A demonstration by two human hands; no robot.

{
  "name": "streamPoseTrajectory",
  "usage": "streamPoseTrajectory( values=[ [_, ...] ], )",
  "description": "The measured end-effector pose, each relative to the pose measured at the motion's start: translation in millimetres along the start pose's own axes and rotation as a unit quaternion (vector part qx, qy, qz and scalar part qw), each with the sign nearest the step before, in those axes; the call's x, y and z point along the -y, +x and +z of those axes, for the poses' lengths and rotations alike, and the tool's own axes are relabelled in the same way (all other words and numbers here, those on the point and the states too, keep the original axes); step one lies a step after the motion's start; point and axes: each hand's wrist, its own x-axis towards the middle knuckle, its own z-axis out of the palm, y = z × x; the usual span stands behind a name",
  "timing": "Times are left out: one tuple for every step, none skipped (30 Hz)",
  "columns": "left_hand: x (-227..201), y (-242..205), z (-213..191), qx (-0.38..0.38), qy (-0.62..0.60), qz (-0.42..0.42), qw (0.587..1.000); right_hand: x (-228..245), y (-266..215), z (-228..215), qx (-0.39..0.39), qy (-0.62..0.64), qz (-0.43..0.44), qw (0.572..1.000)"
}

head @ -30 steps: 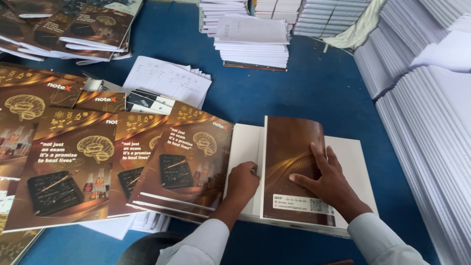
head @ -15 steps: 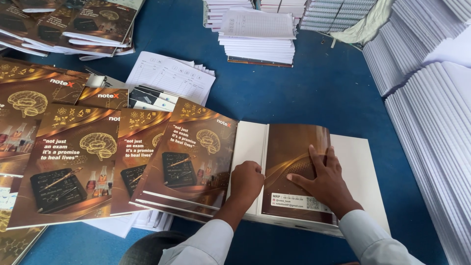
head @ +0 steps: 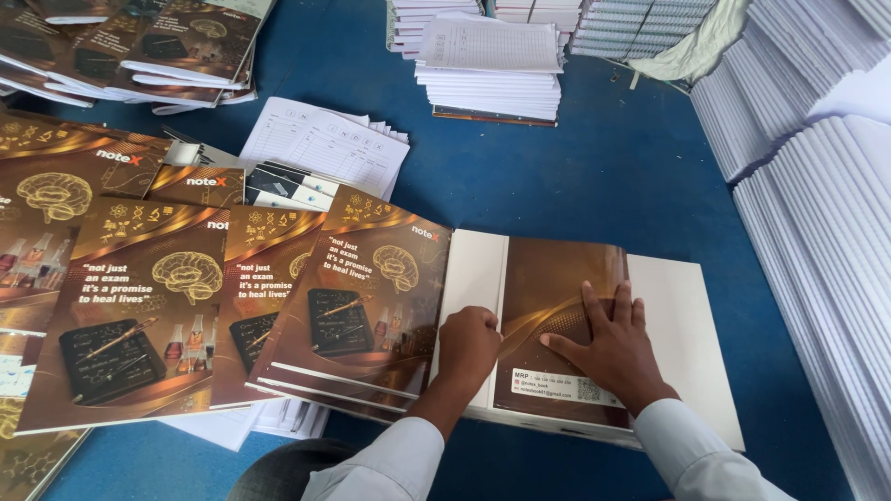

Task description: The person inserts a brown cover sheet into a stack of white paper, folds it over the edges, and presses it flat to form a notebook. This process is repeated multiple times with identical materials on a blue work surface.

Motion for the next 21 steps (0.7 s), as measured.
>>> streamPoseTrajectory(
  values=[
    [0,0,1,-0.006,-0.002,-0.002,1.0,0,-1,3,-0.015,-0.019,-0.01,1.0],
    [1,0,1,-0.006,0.018,0.01,1.0,-2,-1,5,-0.029,-0.039,-0.019,0.999],
    [1,1,2,-0.006,0.038,0.022,0.999,-3,0,8,-0.03,-0.052,-0.019,0.998],
    [1,0,4,-0.005,0.059,0.034,0.998,-3,0,13,-0.03,-0.065,-0.018,0.997],
    [0,0,5,-0.009,0.069,0.049,0.996,-4,1,17,-0.03,-0.079,-0.017,0.996],
    [0,0,6,-0.013,0.078,0.063,0.995,-6,0,21,-0.045,-0.084,-0.023,0.995],
    [-1,-1,7,-0.017,0.088,0.077,0.993,-8,-1,26,-0.061,-0.089,-0.03,0.994],
    [-2,-2,6,-0.011,0.083,0.084,0.993,-9,-2,31,-0.077,-0.094,-0.037,0.992],
    [-3,-4,6,-0.005,0.078,0.091,0.993,-10,-2,35,-0.092,-0.089,-0.044,0.991],
    [-6,-5,5,0.001,0.074,0.098,0.992,-11,-2,38,-0.108,-0.083,-0.052,0.989],
    [-9,-6,5,0.027,0.106,0.093,0.99,-13,-2,41,-0.124,-0.077,-0.06,0.988],
    [-13,-6,5,0.052,0.138,0.09,0.985,-15,-2,43,-0.128,-0.069,-0.06,0.988],
    [-17,-6,6,0.076,0.169,0.087,0.979,-15,-1,45,-0.132,-0.061,-0.061,0.987],
    [-21,-4,5,0.087,0.221,0.11,0.965,-16,-1,47,-0.137,-0.053,-0.061,0.987],
    [-25,-2,5,0.097,0.272,0.133,0.948,-17,0,49,-0.14,-0.048,-0.063,0.987],
    [-28,-2,6,0.106,0.321,0.156,0.928,-18,0,51,-0.142,-0.043,-0.064,0.987],
    [-32,0,6,0.104,0.334,0.187,0.918,-20,-1,53,-0.144,-0.038,-0.065,0.987],
    [-37,3,6,0.099,0.347,0.217,0.907,-22,1,53,-0.141,-0.04,-0.066,0.987],
    [-41,4,5,0.095,0.36,0.246,0.895,-22,2,53,-0.138,-0.043,-0.067,0.987],
    [-45,3,6,0.134,0.365,0.22,0.895,-22,2,52,-0.134,-0.045,-0.068,0.988],
    [-50,2,6,0.172,0.37,0.193,0.892,-23,1,51,-0.12,-0.034,-0.07,0.99]
  ],
)
